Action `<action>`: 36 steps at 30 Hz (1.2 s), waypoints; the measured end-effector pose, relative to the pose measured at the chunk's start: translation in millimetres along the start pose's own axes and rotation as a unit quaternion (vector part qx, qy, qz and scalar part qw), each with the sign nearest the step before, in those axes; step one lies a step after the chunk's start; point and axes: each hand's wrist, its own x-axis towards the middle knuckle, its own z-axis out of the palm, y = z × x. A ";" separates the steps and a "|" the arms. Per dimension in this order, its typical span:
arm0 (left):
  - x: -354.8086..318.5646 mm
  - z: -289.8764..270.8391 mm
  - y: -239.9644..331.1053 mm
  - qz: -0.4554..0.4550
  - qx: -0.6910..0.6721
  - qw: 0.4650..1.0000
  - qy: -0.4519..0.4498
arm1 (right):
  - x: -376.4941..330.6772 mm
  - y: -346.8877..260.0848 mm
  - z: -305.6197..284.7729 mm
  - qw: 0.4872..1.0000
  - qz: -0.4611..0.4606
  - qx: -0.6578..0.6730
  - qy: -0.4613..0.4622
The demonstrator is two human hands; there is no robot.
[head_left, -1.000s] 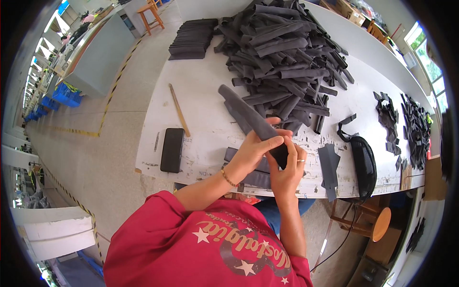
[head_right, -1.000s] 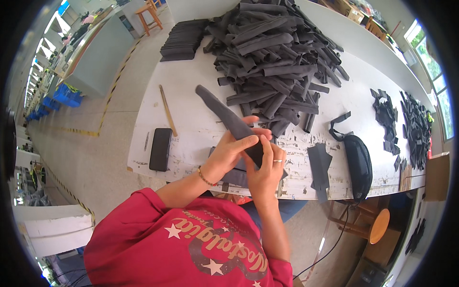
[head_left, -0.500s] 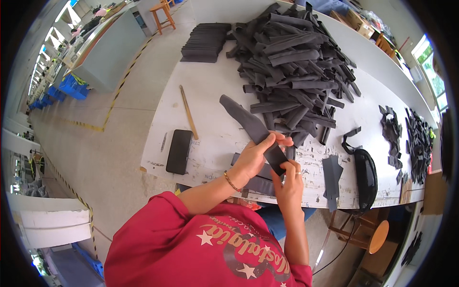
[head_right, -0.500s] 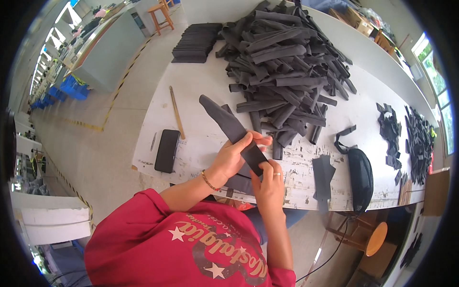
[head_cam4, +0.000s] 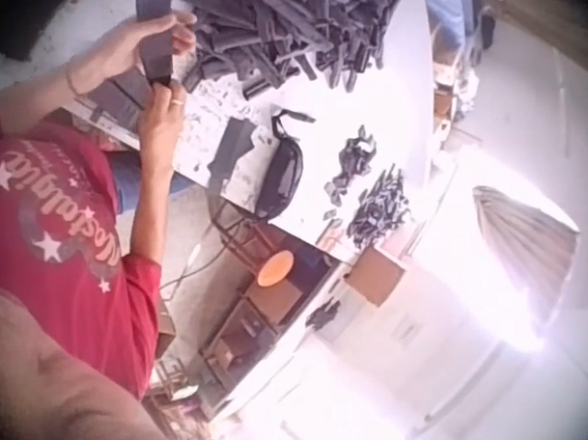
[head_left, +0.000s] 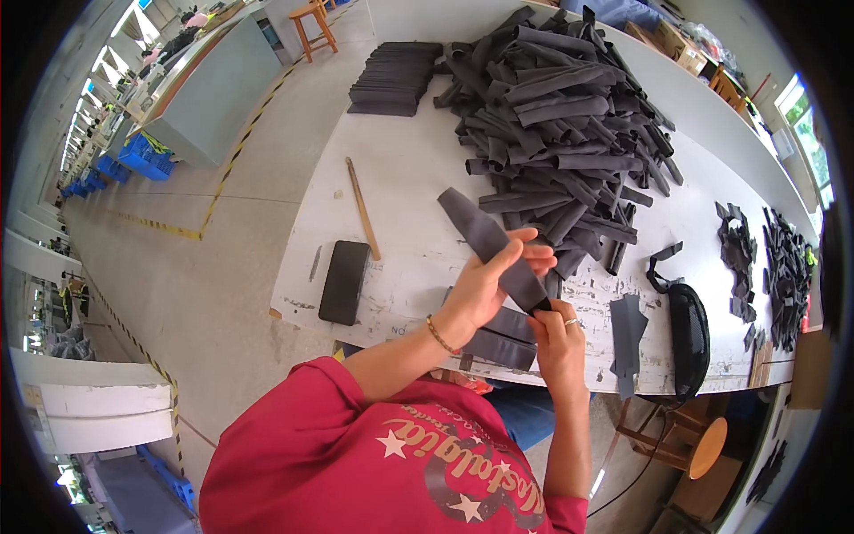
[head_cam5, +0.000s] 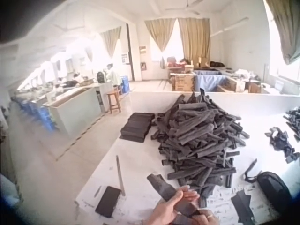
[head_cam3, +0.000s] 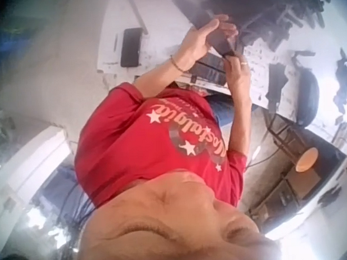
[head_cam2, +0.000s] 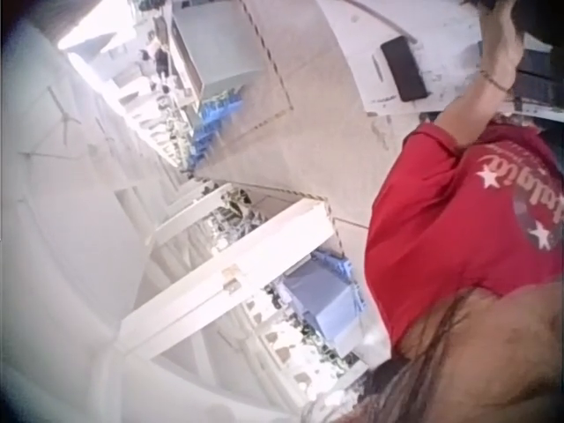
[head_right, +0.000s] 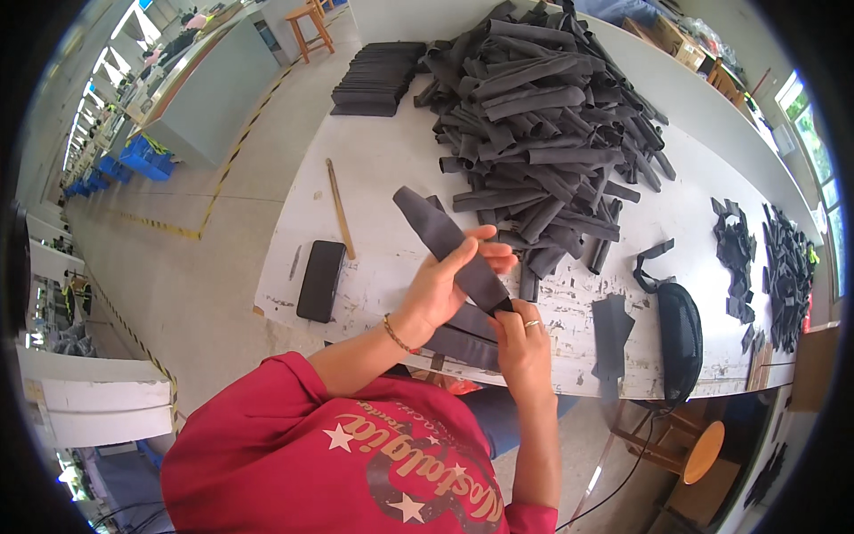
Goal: Inspecting and sorting black foam components on a factory workbench.
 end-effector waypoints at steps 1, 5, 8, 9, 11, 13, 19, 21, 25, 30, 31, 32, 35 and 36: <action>-0.9 -0.5 -0.6 0.001 0.002 1.000 0.001 | 2.1 -1.1 -2.6 1.000 -0.016 0.010 0.002; -9.0 9.2 -11.1 0.009 -0.033 0.998 -0.058 | 15.5 -12.1 -11.8 0.997 -0.068 0.003 0.037; -19.1 13.5 -13.6 0.018 -0.040 0.996 -0.076 | 16.5 -15.2 -9.6 0.996 -0.066 0.025 0.053; -20.7 14.6 -13.6 0.017 -0.039 0.996 -0.078 | 16.0 -15.6 -9.2 0.996 -0.065 0.036 0.054; -22.7 15.7 -13.1 0.010 -0.039 0.996 -0.073 | 17.6 -17.8 -9.7 0.996 -0.062 0.038 0.056; -23.4 14.1 -16.0 0.010 -0.042 0.996 -0.079 | 18.4 -17.9 -9.0 0.996 -0.060 0.040 0.058; -22.7 12.3 -23.3 0.006 -0.055 0.996 -0.073 | 18.5 -14.7 -3.5 0.995 -0.063 0.057 0.053; -22.4 9.1 -25.6 0.004 -0.059 0.996 -0.071 | 17.1 -14.7 -2.4 0.996 -0.044 0.058 0.053; -18.5 3.5 -23.6 0.000 -0.044 0.998 -0.039 | 17.5 -32.5 8.6 0.985 0.106 0.128 0.037; -3.4 0.8 -4.5 0.102 0.033 0.993 -0.044 | 4.5 -28.5 30.3 0.879 0.243 0.360 0.198; -4.1 1.1 -5.9 0.099 0.033 0.994 -0.046 | 0.5 -26.6 29.4 0.871 0.224 0.373 0.229; -5.1 -0.3 -7.5 0.093 0.022 0.992 -0.078 | -3.6 -22.5 28.9 0.879 0.218 0.363 0.217; -0.7 -4.8 -7.7 0.085 0.024 0.987 -0.134 | 17.6 -43.1 2.7 0.734 0.352 0.541 0.209; -1.1 -5.0 -8.6 0.086 0.037 0.983 -0.158 | 22.7 -37.5 6.8 0.724 0.352 0.567 0.176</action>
